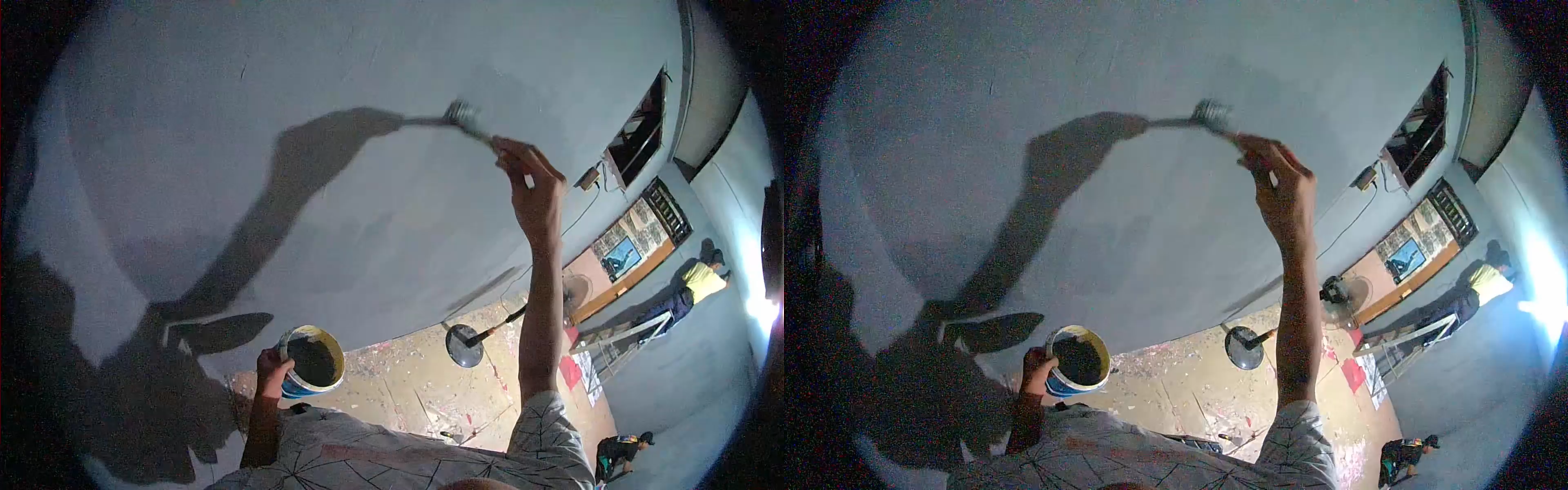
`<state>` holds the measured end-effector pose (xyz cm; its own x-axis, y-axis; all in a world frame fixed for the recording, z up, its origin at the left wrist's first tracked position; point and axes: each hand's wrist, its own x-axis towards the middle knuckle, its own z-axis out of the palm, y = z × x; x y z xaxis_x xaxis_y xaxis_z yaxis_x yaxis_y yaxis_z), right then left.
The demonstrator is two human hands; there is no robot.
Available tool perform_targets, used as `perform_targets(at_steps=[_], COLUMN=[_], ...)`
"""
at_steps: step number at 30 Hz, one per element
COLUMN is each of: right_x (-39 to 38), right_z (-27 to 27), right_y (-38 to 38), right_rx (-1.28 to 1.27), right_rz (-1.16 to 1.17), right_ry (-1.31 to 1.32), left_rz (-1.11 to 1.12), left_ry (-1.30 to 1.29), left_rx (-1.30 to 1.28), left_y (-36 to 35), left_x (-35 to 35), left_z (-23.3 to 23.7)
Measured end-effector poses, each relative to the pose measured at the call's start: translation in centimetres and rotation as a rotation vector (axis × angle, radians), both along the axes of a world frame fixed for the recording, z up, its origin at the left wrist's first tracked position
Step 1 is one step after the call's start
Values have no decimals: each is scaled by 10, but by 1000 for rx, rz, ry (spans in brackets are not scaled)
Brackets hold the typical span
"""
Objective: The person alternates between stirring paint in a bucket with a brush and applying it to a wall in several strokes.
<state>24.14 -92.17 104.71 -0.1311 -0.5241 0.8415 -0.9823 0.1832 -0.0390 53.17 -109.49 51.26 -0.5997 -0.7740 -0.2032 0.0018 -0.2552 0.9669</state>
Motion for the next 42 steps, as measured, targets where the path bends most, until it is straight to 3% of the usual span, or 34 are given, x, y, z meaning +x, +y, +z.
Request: perform_targets(at_steps=[1,2,7,9,12,15,17,19,22,24,25,27,31,35,38,39,41,42], right_x=[-2,-3,2,-14,7,15,8,-17,-20,-6,0,-5,-3,14,2,-6,5,12], right_z=[2,7,10,-17,-21,-21,-24,-68,-153,-175,-172,-142,-49,-33,-98,-139,-199,-218], right_y=[3,3,-11,-14,1,5,-4,-11,-12,-4,0,6,-13,-27,-35,-35,-32,-22], right_rx=[49,45,-295,-90,75,-61,-225,-149,-31,61,142,275,-14,-409,-290,-233,-226,-99], right_rz=[-10,-5,87,44,-11,11,78,85,45,81,78,53,18,-1,-11,-119,-34,-32], right_ry=[-17,-11,68,130,4,-116,30,18,226,-59,-223,-208,-46,115,120,129,-57,-114], left_rz=[-38,-1,-34,0,26,20,67,37,114,95,72,67,-6,0,4,16,49,47], left_ry=[34,47,54,77,56,92,111,236,49,63,69,64,146,-13,-16,-22,115,121], left_rx=[-143,4,157,174,158,219,177,244,280,262,237,262,237,98,249,278,190,282], left_y=[1,3,0,0,0,-1,2,1,8,4,5,6,3,5,8,10,9,11], left_x=[0,0,-2,1,-3,4,2,6,2,0,2,4,6,-1,-4,0,2,6], left_z=[10,11,-25,-31,-6,-13,-13,-24,10,-7,-8,4,-7,3,0,-7,-22,-9])
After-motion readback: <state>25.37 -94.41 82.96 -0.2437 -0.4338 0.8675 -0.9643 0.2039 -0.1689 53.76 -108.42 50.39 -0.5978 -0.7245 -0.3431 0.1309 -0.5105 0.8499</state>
